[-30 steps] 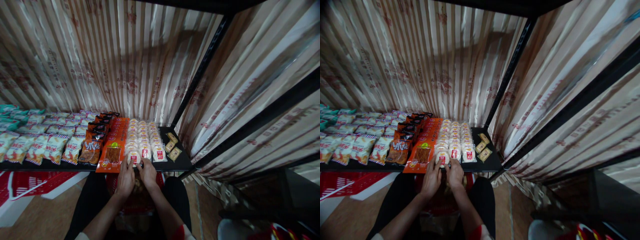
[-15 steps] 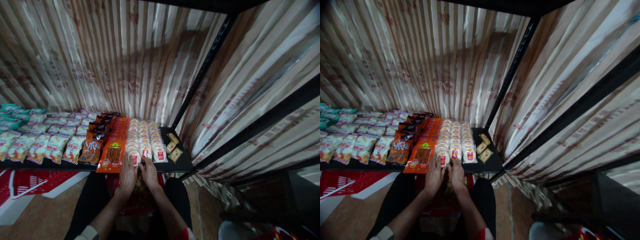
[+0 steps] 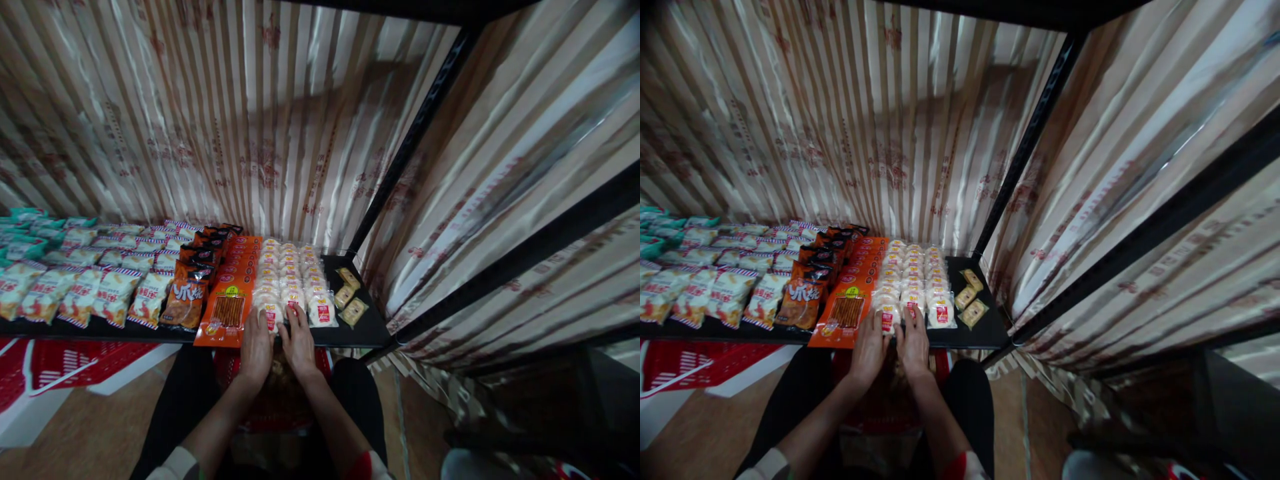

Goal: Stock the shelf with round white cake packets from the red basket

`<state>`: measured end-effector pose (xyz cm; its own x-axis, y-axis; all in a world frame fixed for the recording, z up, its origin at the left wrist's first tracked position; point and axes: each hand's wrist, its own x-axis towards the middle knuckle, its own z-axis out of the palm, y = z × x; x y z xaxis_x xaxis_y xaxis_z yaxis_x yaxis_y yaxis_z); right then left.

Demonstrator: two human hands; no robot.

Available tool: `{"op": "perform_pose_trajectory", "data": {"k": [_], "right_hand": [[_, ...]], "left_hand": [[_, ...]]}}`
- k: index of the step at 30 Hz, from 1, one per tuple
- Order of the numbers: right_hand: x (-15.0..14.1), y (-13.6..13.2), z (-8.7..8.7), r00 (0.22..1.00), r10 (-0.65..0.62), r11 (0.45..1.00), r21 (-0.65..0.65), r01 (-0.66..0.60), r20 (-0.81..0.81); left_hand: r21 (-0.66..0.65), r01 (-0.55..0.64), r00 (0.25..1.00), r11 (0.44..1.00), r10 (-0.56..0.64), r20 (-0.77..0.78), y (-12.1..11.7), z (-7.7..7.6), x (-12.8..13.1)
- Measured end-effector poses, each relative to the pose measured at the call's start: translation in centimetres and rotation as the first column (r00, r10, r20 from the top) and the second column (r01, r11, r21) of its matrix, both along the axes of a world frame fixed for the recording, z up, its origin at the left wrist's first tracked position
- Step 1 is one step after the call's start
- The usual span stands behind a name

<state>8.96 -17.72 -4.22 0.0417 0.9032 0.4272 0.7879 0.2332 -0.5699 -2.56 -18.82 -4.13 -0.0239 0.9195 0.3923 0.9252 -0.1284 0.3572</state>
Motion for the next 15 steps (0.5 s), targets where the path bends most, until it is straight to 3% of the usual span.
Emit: {"op": "perform_pose_trajectory", "data": {"k": [7, 15], "right_hand": [[0.3, 0.2, -0.3, 1.000, 0.008, 1.000, 0.005, -0.007, -0.012], [0.3, 0.0, 0.1, 1.000, -0.003, 1.000, -0.003, 0.003, 0.029]], "left_hand": [[0.011, 0.017, 0.999, 1.000, -0.018, 0.040, 0.6, -0.4, 0.0], [-0.017, 0.024, 0.999, 1.000, -0.024, 0.033, 1.2, 0.3, 0.2]]}}
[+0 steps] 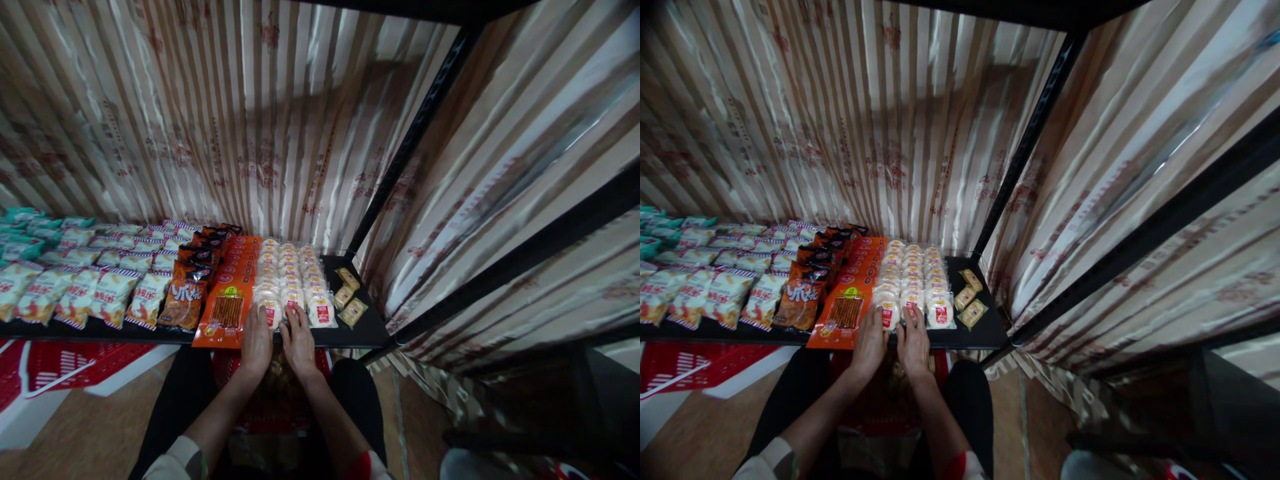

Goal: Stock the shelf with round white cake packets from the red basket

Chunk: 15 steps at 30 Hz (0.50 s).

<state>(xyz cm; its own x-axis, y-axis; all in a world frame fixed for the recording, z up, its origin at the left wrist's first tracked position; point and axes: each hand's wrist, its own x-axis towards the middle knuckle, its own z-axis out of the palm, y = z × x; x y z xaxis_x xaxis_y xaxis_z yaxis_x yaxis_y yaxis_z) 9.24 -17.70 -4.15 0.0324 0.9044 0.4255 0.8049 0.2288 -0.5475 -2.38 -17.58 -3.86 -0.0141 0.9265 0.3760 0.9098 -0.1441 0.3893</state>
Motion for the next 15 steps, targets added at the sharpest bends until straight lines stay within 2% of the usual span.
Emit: {"op": "perform_pose_trajectory", "data": {"k": [11, 15], "right_hand": [[-0.53, 0.21, 0.98, 0.997, -0.056, 0.997, -0.052, 0.059, 0.060], [-0.43, 0.24, 0.75, 0.996, -0.065, 0.997, -0.044, 0.068, 0.068]], "left_hand": [[-0.021, -0.019, 0.999, 1.000, 0.019, -0.027, 0.63, 0.72, 0.10], [-0.025, -0.026, 0.999, 0.999, 0.025, -0.037, 0.52, 0.84, 0.14]]}}
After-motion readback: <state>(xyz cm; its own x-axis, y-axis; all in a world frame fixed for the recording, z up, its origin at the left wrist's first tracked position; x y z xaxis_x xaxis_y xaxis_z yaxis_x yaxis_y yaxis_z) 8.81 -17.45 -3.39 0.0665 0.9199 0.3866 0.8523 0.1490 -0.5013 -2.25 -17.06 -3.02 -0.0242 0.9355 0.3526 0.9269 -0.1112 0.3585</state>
